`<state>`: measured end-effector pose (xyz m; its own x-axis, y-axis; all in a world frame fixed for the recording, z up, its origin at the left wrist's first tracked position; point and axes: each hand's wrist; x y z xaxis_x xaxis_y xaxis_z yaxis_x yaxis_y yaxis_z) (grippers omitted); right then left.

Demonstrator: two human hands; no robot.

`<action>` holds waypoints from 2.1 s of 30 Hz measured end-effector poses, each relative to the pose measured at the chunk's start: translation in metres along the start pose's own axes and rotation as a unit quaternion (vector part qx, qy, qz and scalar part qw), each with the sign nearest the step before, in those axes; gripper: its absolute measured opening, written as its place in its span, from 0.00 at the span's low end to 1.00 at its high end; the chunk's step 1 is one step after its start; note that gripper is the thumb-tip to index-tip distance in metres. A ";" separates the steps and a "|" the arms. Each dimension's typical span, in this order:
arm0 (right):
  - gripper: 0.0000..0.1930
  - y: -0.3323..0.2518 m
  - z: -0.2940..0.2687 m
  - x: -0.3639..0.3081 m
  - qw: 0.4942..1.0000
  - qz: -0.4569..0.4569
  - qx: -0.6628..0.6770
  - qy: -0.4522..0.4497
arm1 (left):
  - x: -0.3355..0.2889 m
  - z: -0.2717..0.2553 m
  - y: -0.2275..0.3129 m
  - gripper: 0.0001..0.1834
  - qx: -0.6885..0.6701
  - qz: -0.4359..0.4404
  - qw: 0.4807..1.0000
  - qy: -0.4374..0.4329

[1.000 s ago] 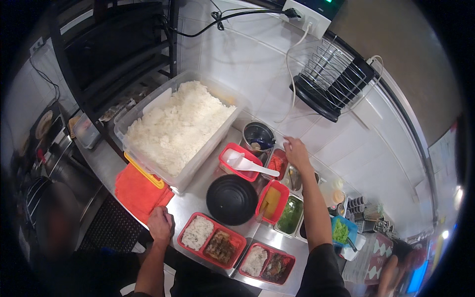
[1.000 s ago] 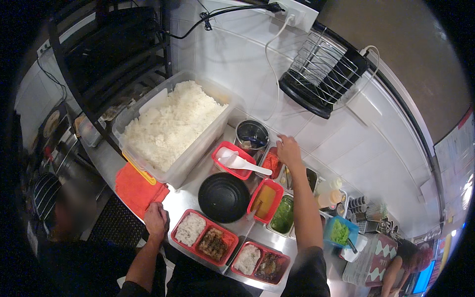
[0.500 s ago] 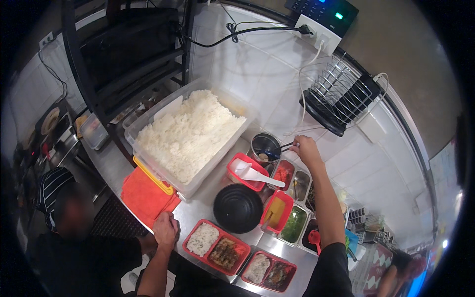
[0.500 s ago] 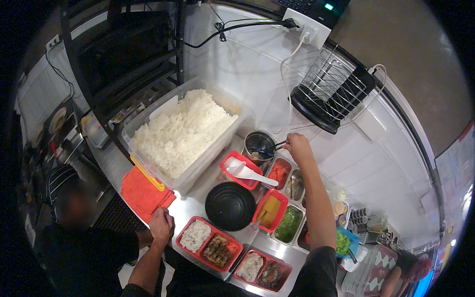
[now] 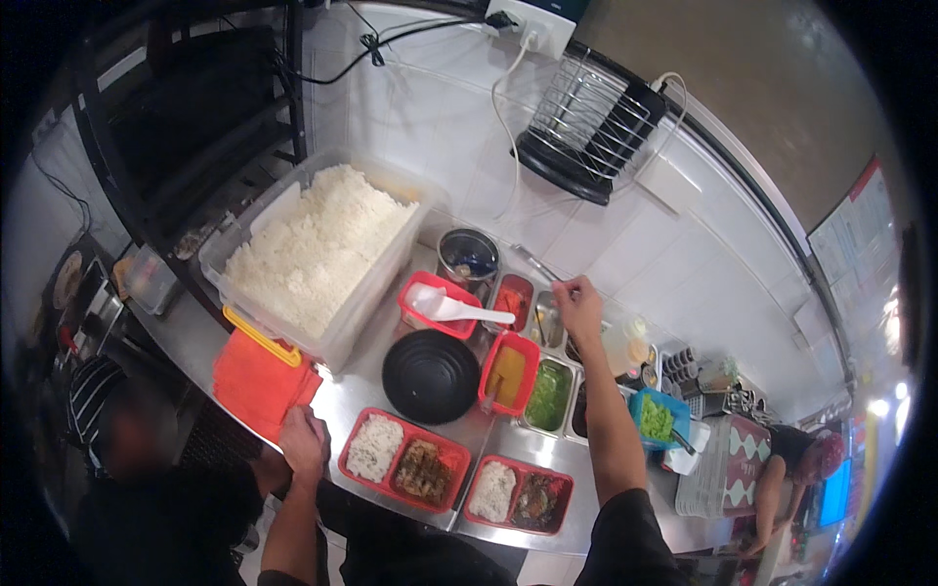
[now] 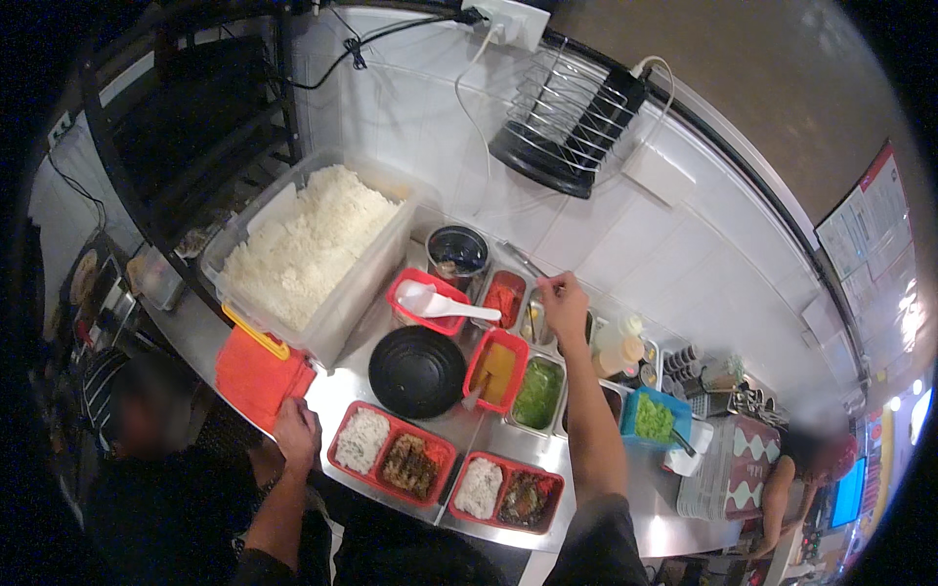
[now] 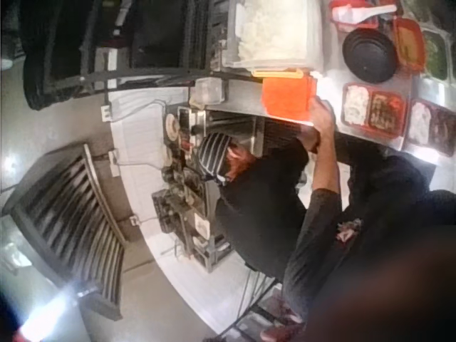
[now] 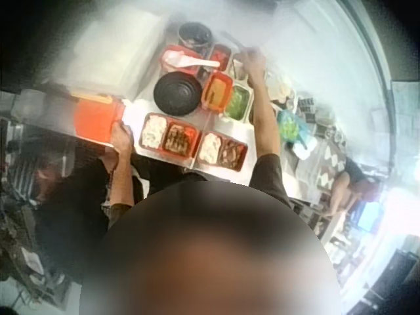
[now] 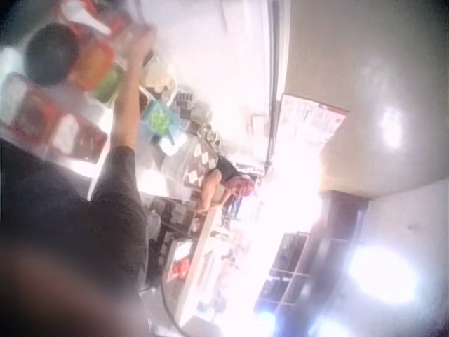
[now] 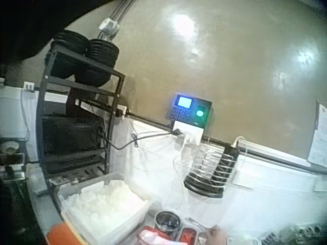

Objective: The person assembles two bento boxes by adding rice, cooked meat, a fried egg, and various sauces and seasonings. They then place the filled containers into clear plastic packaging.

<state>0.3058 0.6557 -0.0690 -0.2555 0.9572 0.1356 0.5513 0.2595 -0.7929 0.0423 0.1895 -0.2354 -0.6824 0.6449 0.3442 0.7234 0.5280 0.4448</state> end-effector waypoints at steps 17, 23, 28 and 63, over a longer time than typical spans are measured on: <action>0.18 0.103 -0.108 -0.209 0.946 0.307 -0.037 -0.100 | 0.002 0.004 -0.003 0.07 0.023 0.028 0.999 -0.002; 0.20 0.089 -0.082 -0.190 0.952 0.125 -0.279 -0.025 | 0.001 0.000 -0.001 0.08 0.001 0.019 1.000 -0.012; 0.17 0.068 -0.071 -0.167 0.923 0.090 -0.374 -0.002 | 0.003 -0.006 0.008 0.09 0.000 0.012 1.000 -0.007; 0.11 0.023 -0.108 -0.197 0.955 0.022 -0.294 0.041 | 0.002 0.000 0.001 0.09 0.018 0.021 0.999 -0.019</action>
<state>0.4546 0.4869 -0.0496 -0.1718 0.9693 0.1760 0.9168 0.2227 -0.3314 0.0420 0.1909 -0.2340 -0.6476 0.6870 0.3297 0.7549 0.5194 0.4004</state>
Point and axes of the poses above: each hand's wrist, its own x-axis towards the middle knuckle, its own z-axis out of the palm, y = z × x, and after that the axes turned 15 degrees about z, right-handed
